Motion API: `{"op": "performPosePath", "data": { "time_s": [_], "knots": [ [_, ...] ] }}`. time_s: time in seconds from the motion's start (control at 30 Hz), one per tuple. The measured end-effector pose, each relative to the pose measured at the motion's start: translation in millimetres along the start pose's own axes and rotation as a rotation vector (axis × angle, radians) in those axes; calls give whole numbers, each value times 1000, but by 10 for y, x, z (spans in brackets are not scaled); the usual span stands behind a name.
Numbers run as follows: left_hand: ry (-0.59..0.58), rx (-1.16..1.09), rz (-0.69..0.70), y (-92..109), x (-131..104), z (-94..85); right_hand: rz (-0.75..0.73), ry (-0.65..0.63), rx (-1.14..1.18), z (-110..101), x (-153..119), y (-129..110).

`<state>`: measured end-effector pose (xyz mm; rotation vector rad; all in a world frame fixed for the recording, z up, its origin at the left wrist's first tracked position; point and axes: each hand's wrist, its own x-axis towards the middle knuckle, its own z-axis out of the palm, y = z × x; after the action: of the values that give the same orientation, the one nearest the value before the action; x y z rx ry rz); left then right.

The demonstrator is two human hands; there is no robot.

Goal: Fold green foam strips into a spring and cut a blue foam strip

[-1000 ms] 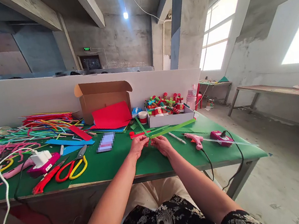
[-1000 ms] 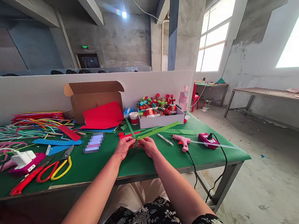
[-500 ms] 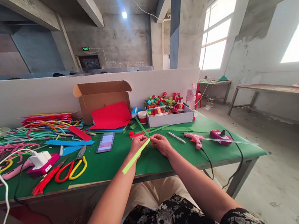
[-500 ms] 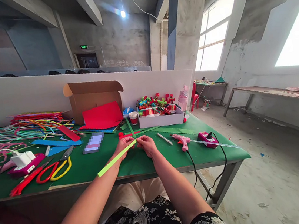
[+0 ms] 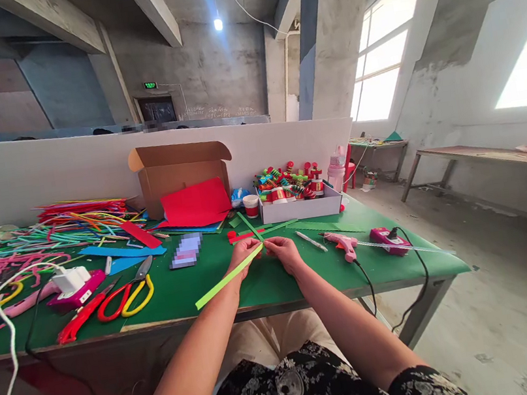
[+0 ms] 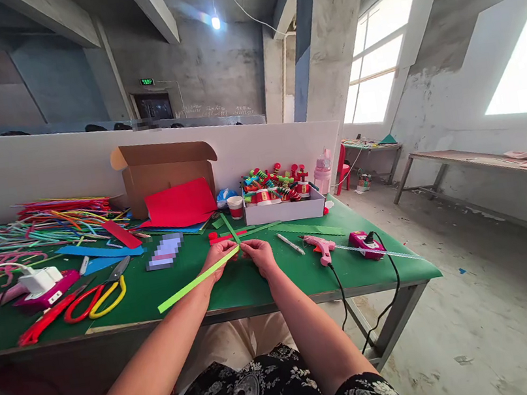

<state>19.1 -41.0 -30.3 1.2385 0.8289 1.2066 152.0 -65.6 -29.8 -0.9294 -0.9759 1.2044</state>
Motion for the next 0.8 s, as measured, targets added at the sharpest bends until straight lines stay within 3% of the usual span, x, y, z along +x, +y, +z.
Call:
{"op": "performPosePath", "data": {
  "time_s": [0.17,0.37,0.6,0.8],
  "knots": [
    [15,-28,-37,-17,8,-8,-7,16,10,-2,3,-20],
    [-120,-53,-72,11,-34,7,-15,42,50,-8,-2,-41],
    [-10,-45,-21,15,-27,-8,13,10,37,10,-23,-52],
    [-43,-8,-70,-9,13,-60,25,-9,81,-7,-21,-61]
  ]
}}
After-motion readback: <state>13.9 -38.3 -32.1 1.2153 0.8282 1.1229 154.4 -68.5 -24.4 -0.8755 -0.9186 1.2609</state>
